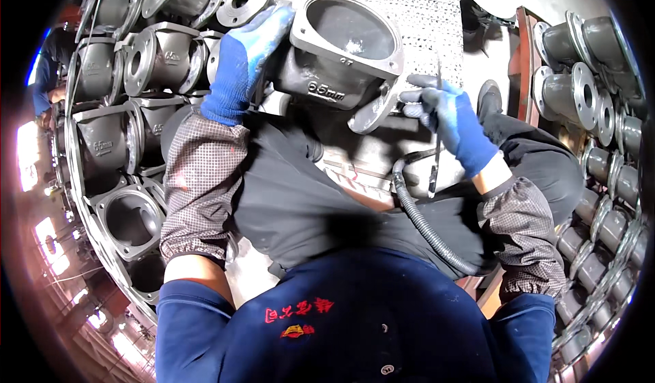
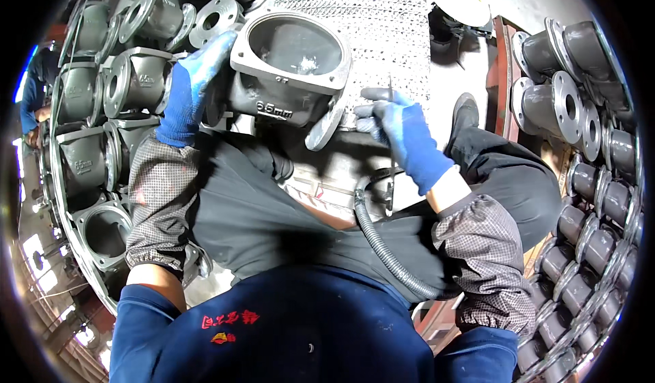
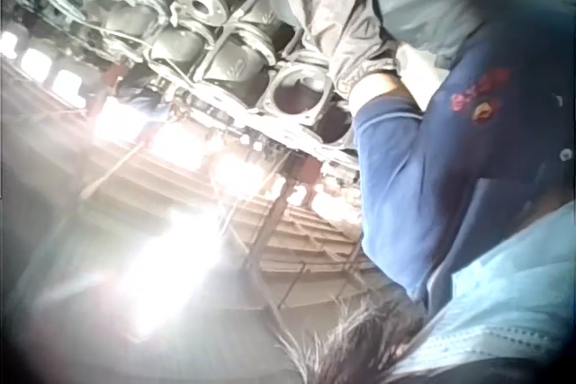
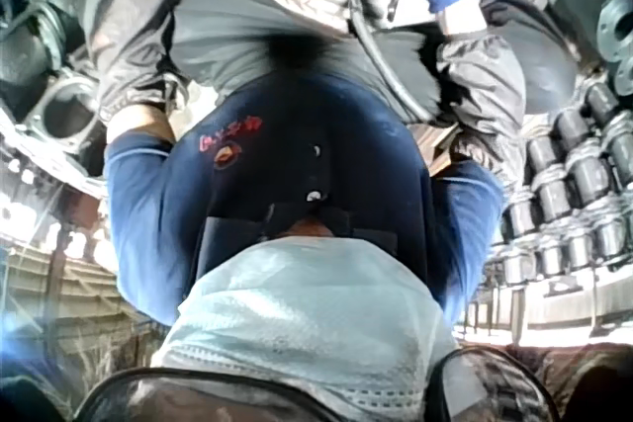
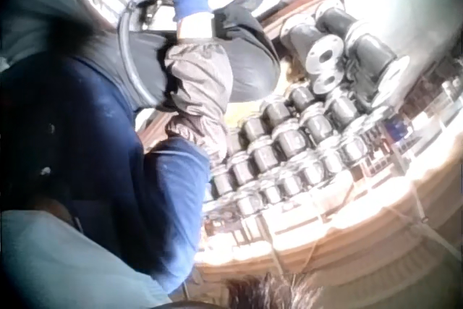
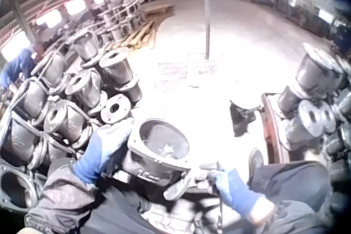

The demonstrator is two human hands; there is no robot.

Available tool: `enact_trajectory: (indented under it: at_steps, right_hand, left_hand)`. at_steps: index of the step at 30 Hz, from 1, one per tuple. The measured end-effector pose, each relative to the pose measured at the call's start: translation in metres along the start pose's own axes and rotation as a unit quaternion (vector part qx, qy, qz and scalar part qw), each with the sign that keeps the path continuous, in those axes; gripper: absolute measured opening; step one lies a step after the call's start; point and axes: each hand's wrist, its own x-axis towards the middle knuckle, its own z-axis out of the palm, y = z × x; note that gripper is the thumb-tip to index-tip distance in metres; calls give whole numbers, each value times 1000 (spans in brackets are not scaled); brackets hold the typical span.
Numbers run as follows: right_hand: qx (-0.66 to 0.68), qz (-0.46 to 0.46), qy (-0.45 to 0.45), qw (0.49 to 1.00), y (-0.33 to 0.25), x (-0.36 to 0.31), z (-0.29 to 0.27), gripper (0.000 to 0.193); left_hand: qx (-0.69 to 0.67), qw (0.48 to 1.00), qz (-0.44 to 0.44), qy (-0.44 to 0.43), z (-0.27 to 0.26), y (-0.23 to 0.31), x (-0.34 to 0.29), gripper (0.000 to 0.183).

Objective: The person handles metal valve bodies by hand, turning them over to view different sides and using a scraper on the internal surfaces and flange holes.

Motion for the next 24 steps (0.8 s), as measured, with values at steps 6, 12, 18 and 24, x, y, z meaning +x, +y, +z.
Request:
enact_trajectory:
  at_steps: [6, 12, 18, 24]
  right_hand:
    - [-81, -5, 11, 997, 10, 15, 25, 37]
    - [-10, 92, 74, 993, 10, 47, 20, 46]
    - [-85, -83, 49, 992, -5, 54, 19, 46]
    - [-186, -183, 84, 962, 8, 79, 14, 40]
  left_hand:
    - [-67, 994, -79, 26, 4, 9, -7, 32]
    - [-228, 946, -224, 62, 8, 22, -8, 33]
    - [-202, 949, -238, 40, 10, 20, 0, 33]
    - [-458, 759, -451, 108, 18, 16, 8, 39]
